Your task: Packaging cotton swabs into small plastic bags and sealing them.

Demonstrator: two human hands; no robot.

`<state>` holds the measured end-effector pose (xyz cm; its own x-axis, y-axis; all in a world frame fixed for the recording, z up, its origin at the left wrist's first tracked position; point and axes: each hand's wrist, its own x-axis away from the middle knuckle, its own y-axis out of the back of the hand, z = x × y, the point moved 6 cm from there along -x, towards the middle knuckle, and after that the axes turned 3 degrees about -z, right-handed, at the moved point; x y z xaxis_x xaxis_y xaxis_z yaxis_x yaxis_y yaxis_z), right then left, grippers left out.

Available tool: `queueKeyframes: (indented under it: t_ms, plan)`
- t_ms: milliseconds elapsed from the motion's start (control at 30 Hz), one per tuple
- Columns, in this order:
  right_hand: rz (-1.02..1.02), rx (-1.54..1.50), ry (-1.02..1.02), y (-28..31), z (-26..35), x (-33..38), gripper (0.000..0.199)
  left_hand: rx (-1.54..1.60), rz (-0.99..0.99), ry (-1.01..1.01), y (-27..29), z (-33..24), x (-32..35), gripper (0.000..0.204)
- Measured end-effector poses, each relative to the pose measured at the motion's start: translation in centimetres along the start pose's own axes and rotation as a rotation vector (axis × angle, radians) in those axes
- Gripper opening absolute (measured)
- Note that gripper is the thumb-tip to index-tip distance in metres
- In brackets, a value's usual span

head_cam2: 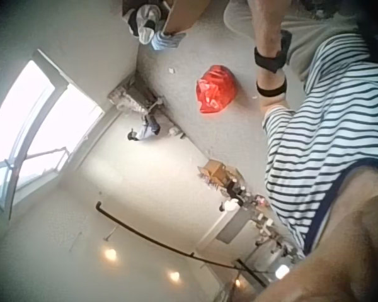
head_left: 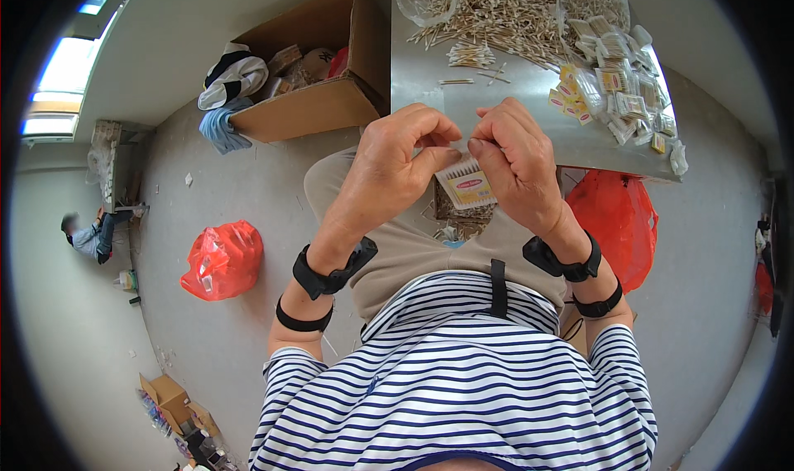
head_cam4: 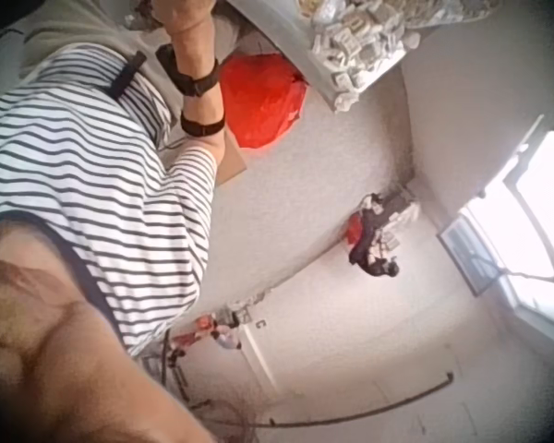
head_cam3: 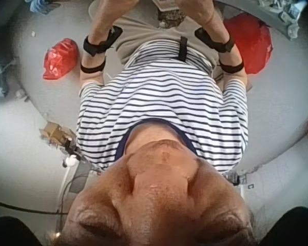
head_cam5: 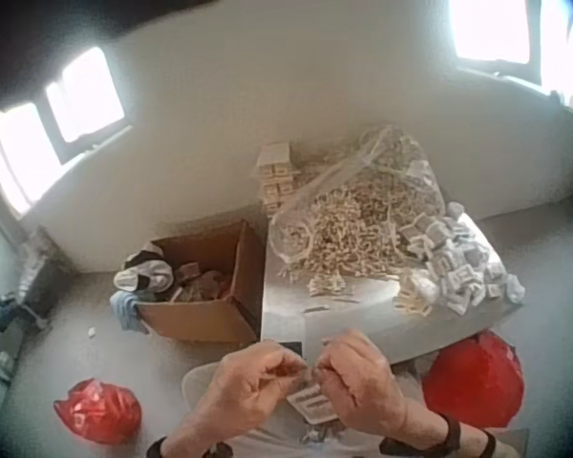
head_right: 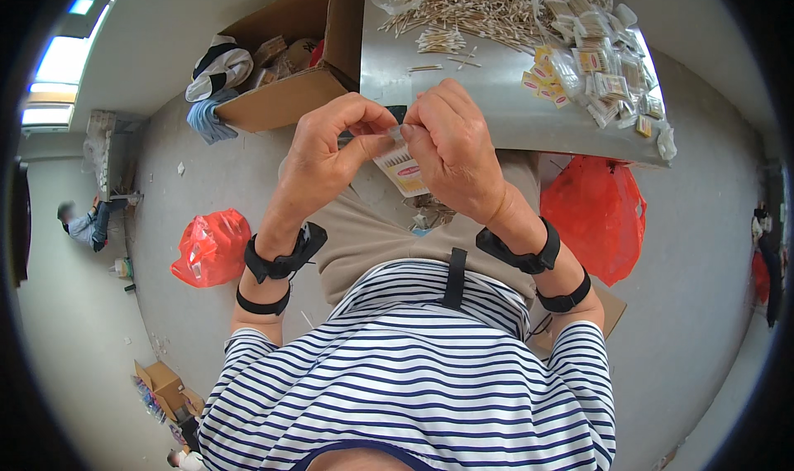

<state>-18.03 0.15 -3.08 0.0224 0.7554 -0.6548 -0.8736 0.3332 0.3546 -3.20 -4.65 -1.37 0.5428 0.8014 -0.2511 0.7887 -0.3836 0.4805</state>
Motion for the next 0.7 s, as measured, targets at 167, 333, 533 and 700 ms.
queueKeyframes:
  t_ms: [167,333,533,700]
  plan:
    - [-0.034,-0.026,0.04,-0.1,0.1,0.1,0.011,-0.068,0.095,-0.011,-0.7,0.1,-0.4,0.008]
    - [-0.03,-0.04,-0.05,0.0,-0.3,0.4,0.011,-0.147,0.092,-0.046,-0.7,-0.3,-0.3,0.008]
    - [-0.039,-0.083,-0.124,0.2,-0.6,0.6,0.01,-0.188,0.105,-0.022,-0.1,-0.4,0.1,0.008]
    - [-0.046,-0.108,-0.195,0.9,-1.2,0.6,0.008,-0.161,0.097,0.022,0.8,0.3,0.5,0.01]
